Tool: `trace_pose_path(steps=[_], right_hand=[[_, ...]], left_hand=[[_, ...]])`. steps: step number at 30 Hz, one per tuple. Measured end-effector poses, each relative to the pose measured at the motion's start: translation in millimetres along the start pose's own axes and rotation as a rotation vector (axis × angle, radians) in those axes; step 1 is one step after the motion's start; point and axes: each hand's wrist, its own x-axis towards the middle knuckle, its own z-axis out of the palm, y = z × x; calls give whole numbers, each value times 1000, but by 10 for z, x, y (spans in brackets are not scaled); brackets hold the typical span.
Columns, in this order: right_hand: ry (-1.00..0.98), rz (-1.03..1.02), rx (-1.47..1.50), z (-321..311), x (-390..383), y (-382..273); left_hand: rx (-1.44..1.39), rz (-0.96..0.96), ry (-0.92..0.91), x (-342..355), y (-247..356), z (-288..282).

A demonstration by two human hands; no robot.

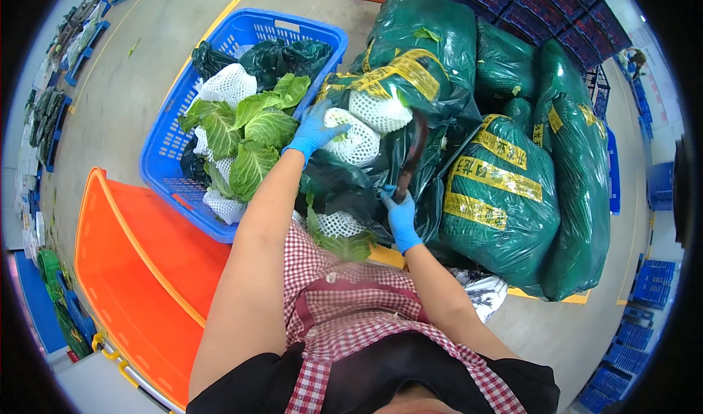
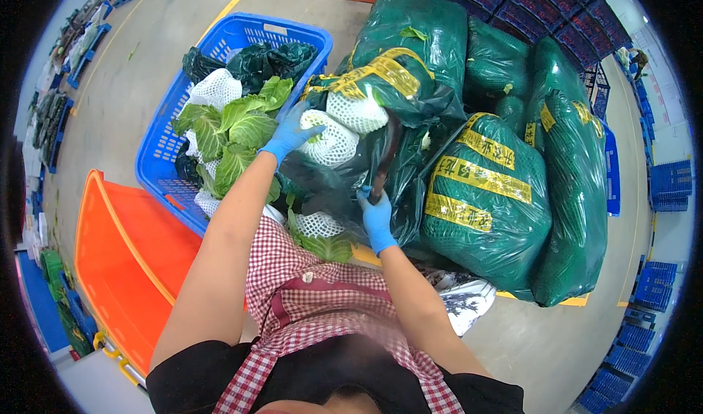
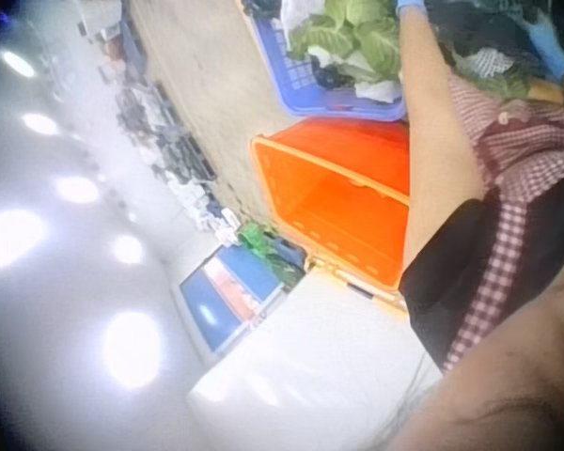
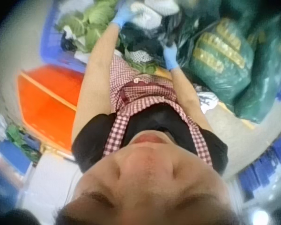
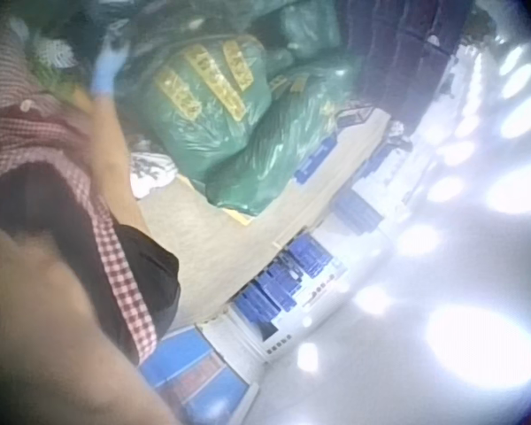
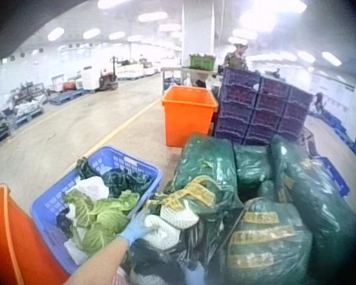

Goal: The person removes cabbages from bags and mesh netting, trims outer leaves using a curved knife, and places the trimmed cabbages into an orange container and discarded leaves into a blue basket.

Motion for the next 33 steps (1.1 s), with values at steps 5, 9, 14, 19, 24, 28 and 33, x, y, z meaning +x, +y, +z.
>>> trace_pose_path(steps=[5, 9, 14, 19, 24, 28, 33], right_hand=[[-47, -66, -30, 205, 586, -543], [-85, 4, 4, 381, 851, -415], [11, 75, 47, 125, 554, -433], [-17, 73, 432, 86, 308, -975], [-170, -18, 441, 243, 151, -1453], [-280, -18, 414, 196, 109, -1649], [-245, 87, 910, 66, 68, -2024]], left_hand=[[-188, -113, -103, -214, 179, -56], [-221, -89, -154, -544, 283, -12], [-108, -2, -104, -783, 349, -25], [203, 189, -3, -980, 876, -185], [-268, 310, -21, -1061, 1090, -76], [-427, 301, -24, -942, 1261, -279], [-310, 0, 254, -1112, 1225, -142]])
